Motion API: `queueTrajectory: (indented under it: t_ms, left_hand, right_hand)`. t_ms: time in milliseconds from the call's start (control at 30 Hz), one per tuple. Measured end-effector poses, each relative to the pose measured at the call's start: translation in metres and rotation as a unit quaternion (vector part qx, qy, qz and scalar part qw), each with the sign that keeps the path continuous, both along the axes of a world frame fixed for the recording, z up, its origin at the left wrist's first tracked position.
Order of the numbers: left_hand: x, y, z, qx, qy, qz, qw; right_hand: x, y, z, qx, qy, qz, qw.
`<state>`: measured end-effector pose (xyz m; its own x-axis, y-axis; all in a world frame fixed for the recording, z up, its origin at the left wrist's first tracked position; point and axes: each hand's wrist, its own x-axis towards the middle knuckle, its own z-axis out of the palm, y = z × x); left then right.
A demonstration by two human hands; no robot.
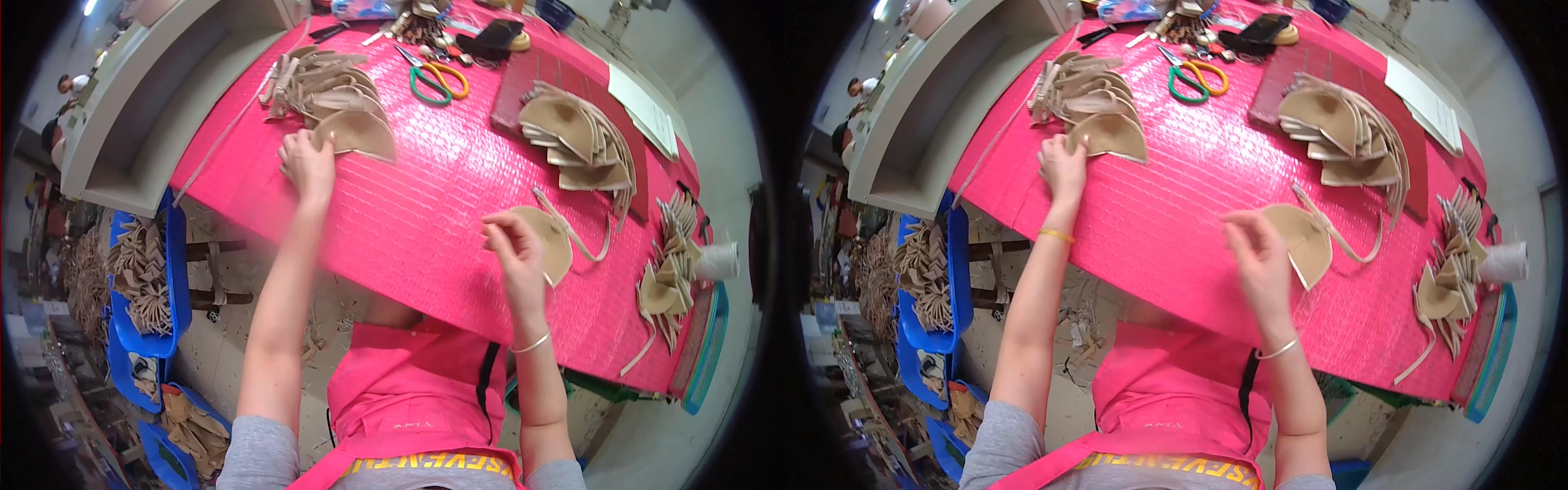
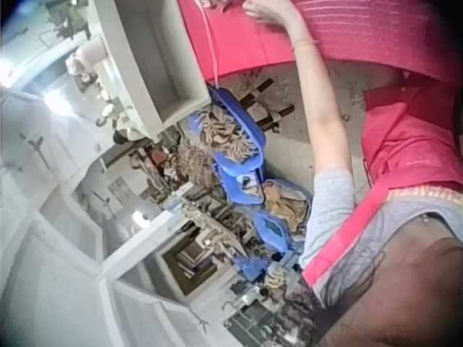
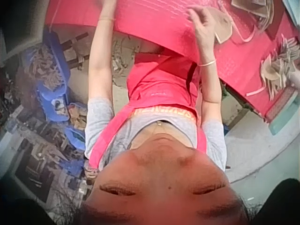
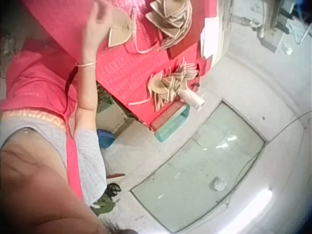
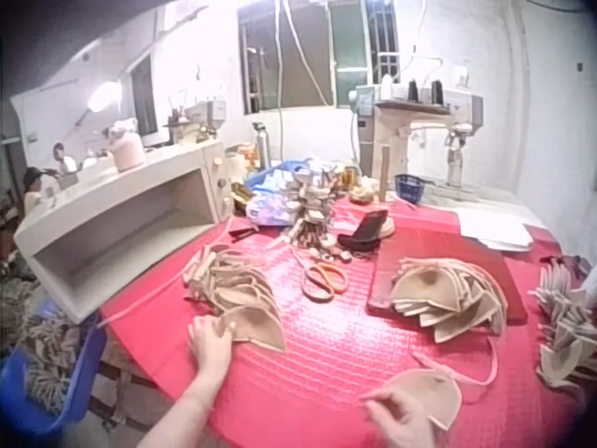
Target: Sorting and preparing leather or synthetic shoe upper components for production.
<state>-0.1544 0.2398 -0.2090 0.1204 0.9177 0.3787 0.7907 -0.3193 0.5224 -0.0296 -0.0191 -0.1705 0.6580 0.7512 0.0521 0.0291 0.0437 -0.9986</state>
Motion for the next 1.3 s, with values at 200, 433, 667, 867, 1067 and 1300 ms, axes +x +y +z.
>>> queueTrajectory:
  t_ms: [200, 433, 667, 867, 1067, 1300]
  left_hand:
    - [0.026, 0.004, -0.016, -0.004, 0.078, 0.033, 0.996]
    - [0.052, 0.053, -0.011, -0.002, 0.09, 0.022, 0.996]
    - [0.057, 0.099, 0.024, -0.094, 0.158, -0.004, 0.983]
    - [0.041, 0.024, 0.043, -0.142, 0.089, -0.275, 0.947]
    - [0.094, -0.105, 0.04, -0.162, -0.24, -0.587, 0.756]
    - [0.045, -0.103, 0.063, -0.553, -0.097, -0.51, 0.651]
  right_hand:
    - [-0.006, 0.136, -0.03, -0.023, -0.273, -0.032, 0.961]
    - [0.05, 0.244, -0.035, -0.087, -0.35, 0.04, 0.932]
    - [0.079, 0.133, 0.03, -0.05, -0.442, 0.14, 0.885]
    - [0.101, -0.05, 0.012, -0.388, -0.485, -0.041, 0.783]
    - [0.058, -0.053, 0.023, -0.248, -0.199, 0.029, 0.948]
    - [0.021, -0.12, 0.037, -0.234, -0.043, 0.08, 0.968]
